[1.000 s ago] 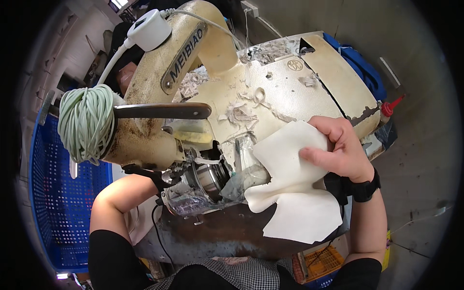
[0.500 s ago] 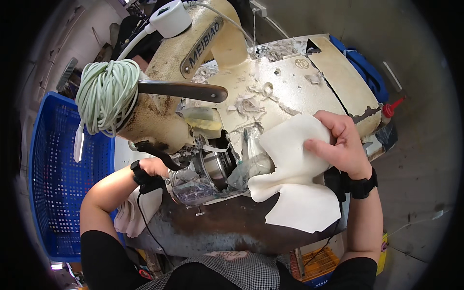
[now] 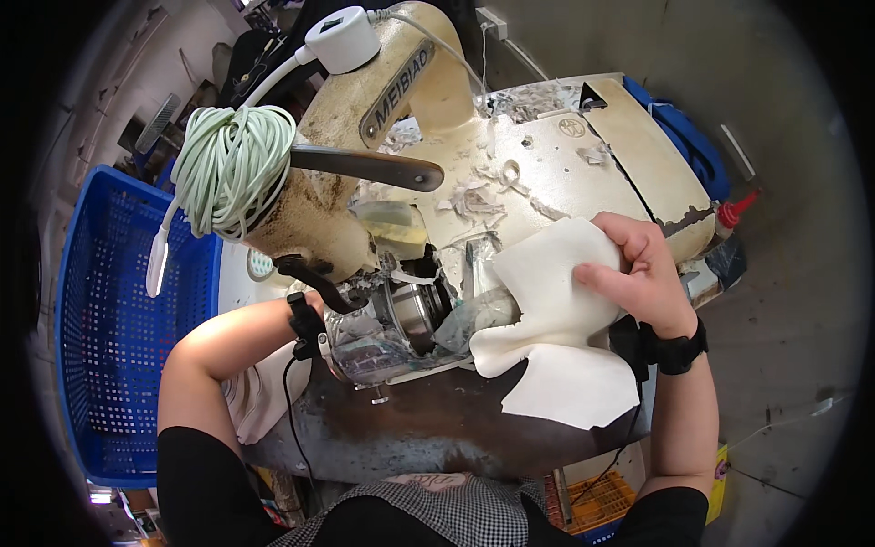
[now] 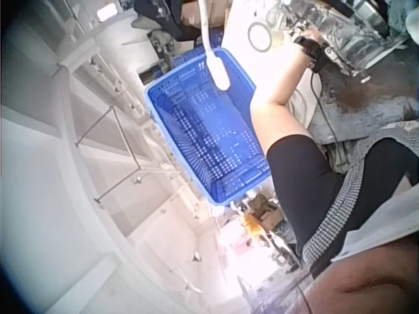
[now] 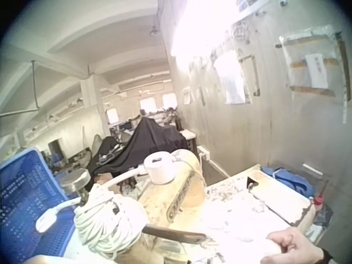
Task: The person operates a sewing machine to stitch white shoe parts. They pick up individual pieces from a stack, align them under the machine's needle, and sew them. The person occasionally applies glue to the machine's mechanism and stacks the finished pieces on the table.
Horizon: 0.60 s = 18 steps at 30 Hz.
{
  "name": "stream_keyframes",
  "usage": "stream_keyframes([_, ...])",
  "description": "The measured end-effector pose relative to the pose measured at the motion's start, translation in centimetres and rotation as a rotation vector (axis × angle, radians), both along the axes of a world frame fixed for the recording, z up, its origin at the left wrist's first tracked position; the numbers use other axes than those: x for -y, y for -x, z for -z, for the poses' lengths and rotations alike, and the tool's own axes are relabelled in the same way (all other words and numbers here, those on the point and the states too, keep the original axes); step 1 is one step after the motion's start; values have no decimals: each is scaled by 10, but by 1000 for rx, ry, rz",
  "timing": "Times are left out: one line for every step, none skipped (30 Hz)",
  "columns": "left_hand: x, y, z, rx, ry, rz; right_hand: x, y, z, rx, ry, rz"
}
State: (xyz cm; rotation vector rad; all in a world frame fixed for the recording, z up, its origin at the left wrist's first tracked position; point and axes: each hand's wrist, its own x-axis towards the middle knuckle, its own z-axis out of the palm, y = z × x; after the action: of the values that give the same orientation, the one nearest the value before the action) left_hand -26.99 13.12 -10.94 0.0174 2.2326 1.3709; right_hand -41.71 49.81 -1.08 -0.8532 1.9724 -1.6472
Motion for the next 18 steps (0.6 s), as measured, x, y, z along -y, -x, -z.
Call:
stream_keyframes([-2, 1, 2, -2, 2, 10, 0, 0, 0, 11, 7, 1])
stream_keyframes([-4, 2, 4, -1, 3, 19, 0, 0, -1, 23, 14, 0])
stream_keyframes([-5, 2, 6, -2, 8, 26, -1, 0, 0, 5, 4, 0])
stream_keyframes([-7, 2, 6, -3, 10, 32, -2, 1, 0, -14, -5, -1])
stream_keyframes([-8, 2, 7, -4, 12, 37, -2, 1, 0, -32, -14, -3])
stream_keyframes([-7, 2, 7, -6, 16, 40, -2, 1, 0, -25, -13, -4])
stream_keyframes([-7, 2, 8, -7, 18, 42, -1, 1, -1, -19, -11, -6])
stream_keyframes([-8, 1, 8, -8, 19, 46, -1, 0, -1, -13, -9, -8])
stream_keyframes([-8, 1, 9, -11, 23, 46, -1, 0, -2, -15, -9, -7])
stream_keyframes([-8, 1, 8, -11, 25, 47, -2, 0, -2, -17, -8, -7])
stream_keyframes([-9, 1, 8, -12, 25, 49, -2, 0, -2, -19, -8, -6])
stream_keyframes([-8, 1, 9, -13, 24, 51, -2, 0, -1, -10, -4, -7])
stream_keyframes([-8, 1, 11, -15, 24, 53, -1, 0, -1, -1, 0, -7])
stream_keyframes([-6, 2, 12, -16, 23, 54, -1, 0, 0, 8, 3, -8])
stream_keyframes([-7, 1, 11, -15, 26, 55, -1, 0, 0, 2, -6, -7])
stream_keyframes([-7, 0, 10, -16, 31, 57, -1, 0, 0, -4, -15, -7])
stream_keyframes([-8, 0, 11, -18, 35, 57, -2, 0, 0, -9, -24, -7])
stream_keyframes([-7, 0, 11, -18, 37, 59, -2, 0, -1, -2, -16, -2])
